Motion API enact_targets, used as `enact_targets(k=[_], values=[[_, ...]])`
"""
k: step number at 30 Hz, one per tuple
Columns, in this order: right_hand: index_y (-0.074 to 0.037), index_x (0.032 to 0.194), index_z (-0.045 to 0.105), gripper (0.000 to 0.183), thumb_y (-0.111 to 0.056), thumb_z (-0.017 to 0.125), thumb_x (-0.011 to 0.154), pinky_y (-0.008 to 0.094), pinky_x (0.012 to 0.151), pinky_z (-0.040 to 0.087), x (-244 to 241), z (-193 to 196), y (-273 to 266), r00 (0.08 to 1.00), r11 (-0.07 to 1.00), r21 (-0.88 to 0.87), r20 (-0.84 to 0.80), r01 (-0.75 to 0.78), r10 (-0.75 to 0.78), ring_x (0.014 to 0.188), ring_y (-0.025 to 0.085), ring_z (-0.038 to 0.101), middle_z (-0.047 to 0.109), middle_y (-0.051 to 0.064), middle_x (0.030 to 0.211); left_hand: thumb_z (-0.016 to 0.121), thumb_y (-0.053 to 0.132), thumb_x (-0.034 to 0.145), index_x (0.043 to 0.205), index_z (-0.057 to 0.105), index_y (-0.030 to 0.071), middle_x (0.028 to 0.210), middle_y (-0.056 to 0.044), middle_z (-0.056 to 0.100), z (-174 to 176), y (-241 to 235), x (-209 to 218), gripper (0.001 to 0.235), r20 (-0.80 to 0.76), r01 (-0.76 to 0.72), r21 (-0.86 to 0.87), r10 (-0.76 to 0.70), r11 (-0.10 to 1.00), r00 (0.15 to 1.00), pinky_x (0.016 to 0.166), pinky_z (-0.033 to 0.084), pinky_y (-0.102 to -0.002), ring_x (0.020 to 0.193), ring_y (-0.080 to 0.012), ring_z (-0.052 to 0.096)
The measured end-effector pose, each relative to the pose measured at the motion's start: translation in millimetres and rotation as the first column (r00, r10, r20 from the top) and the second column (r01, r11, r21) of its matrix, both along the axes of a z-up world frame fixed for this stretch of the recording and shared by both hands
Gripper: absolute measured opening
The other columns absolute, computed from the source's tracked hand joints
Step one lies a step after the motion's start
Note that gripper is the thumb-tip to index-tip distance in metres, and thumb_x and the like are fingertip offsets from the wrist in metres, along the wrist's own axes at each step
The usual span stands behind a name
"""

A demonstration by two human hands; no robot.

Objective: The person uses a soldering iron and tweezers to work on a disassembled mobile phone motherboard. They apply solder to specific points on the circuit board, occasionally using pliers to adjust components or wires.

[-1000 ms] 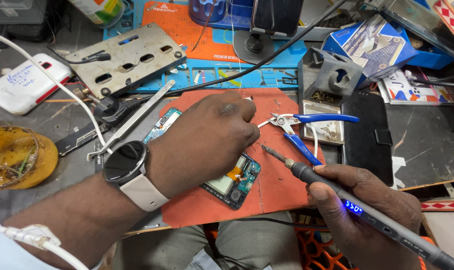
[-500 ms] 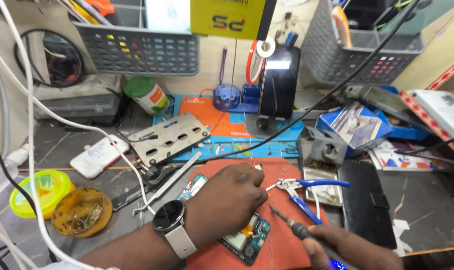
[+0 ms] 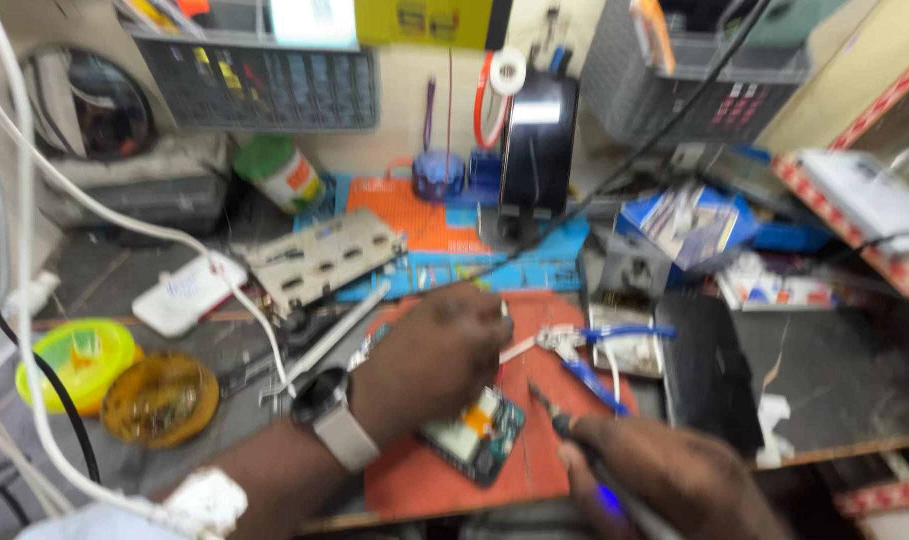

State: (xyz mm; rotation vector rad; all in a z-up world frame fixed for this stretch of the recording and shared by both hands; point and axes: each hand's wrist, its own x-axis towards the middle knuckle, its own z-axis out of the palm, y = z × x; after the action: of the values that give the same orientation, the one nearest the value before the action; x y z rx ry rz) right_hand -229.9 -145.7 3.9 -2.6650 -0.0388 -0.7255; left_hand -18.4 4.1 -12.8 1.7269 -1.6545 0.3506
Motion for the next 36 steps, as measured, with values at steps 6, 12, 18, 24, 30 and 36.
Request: enact_targets(k=[6, 12, 18, 24, 30, 36], values=[[-0.005, 0.099, 0.077, 0.017, -0.014, 0.076, 0.085, 0.026, 0.054, 0.06, -21.9, 7.7, -0.6, 0.969, 0.944, 0.221, -0.031, 0.244, -0.244, 0.067, 0.013, 0.073, 0.078, 0.005, 0.08, 0.075, 0.008, 0.078, 0.088, 0.071, 0.006, 0.088, -0.01, 0.062, -9.2, 5.3, 5.8, 0.011, -0.083, -0.021, -0.043, 0.017, 0.999, 0.996, 0.079, 0.053, -0.042, 0.09, -0.0305, 0.064], [-0.008, 0.097, 0.076, 0.015, -0.016, 0.077, 0.085, 0.024, 0.055, 0.054, -17.6, 30.0, -11.2, 0.967, 0.971, 0.061, -0.123, 0.232, -0.224, 0.063, 0.009, 0.069, 0.073, 0.002, 0.074, 0.078, 0.011, 0.078, 0.087, 0.072, 0.005, 0.089, -0.009, 0.062, -4.3, 8.1, 2.6, 0.013, -0.112, 0.03, -0.016, -0.031, 0.999, 0.993, 0.08, 0.053, -0.042, 0.091, -0.0295, 0.064], [-0.006, 0.105, 0.073, 0.013, -0.014, 0.07, 0.094, 0.024, 0.06, 0.056, -32.1, 29.9, -12.1, 0.921, 0.889, 0.242, -0.105, 0.39, -0.375, 0.066, 0.01, 0.069, 0.072, 0.004, 0.076, 0.077, 0.014, 0.081, 0.09, 0.075, 0.006, 0.093, -0.007, 0.065, -6.7, 12.3, 2.0, 0.012, -0.177, 0.095, 0.03, -0.089, 0.995, 0.98, 0.079, 0.053, -0.039, 0.091, -0.0273, 0.065], [-0.008, 0.109, 0.076, 0.022, -0.023, 0.073, 0.093, 0.023, 0.058, 0.056, -27.7, 13.1, -14.2, 0.95, 0.945, 0.14, -0.148, 0.295, -0.274, 0.063, 0.008, 0.071, 0.072, 0.003, 0.076, 0.075, 0.012, 0.082, 0.083, 0.071, 0.004, 0.09, -0.009, 0.062, -11.3, 4.7, -0.3, 0.009, -0.128, 0.037, 0.045, -0.031, 0.998, 0.991, 0.078, 0.054, -0.041, 0.089, -0.0276, 0.065], [-0.008, 0.109, 0.077, 0.031, -0.033, 0.076, 0.092, 0.023, 0.056, 0.056, -17.0, 0.9, -9.3, 0.942, 0.94, 0.155, -0.192, 0.305, -0.274, 0.068, 0.008, 0.072, 0.075, 0.002, 0.077, 0.07, 0.007, 0.076, 0.068, 0.067, 0.002, 0.085, -0.012, 0.061, -18.8, -3.6, -1.3, 0.01, -0.015, 0.011, 0.087, -0.009, 0.996, 1.0, 0.078, 0.053, -0.044, 0.088, -0.0309, 0.064], [-0.005, 0.108, 0.077, 0.03, -0.03, 0.075, 0.092, 0.021, 0.057, 0.058, -12.7, -2.9, -1.5, 0.947, 0.934, 0.188, -0.171, 0.302, -0.272, 0.07, 0.008, 0.073, 0.078, 0.003, 0.08, 0.066, 0.005, 0.077, 0.069, 0.07, 0.002, 0.083, -0.013, 0.06, -17.0, -2.8, -5.4, 0.009, -0.014, -0.009, 0.099, 0.01, 0.995, 1.0, 0.076, 0.052, -0.045, 0.086, -0.0315, 0.063]])
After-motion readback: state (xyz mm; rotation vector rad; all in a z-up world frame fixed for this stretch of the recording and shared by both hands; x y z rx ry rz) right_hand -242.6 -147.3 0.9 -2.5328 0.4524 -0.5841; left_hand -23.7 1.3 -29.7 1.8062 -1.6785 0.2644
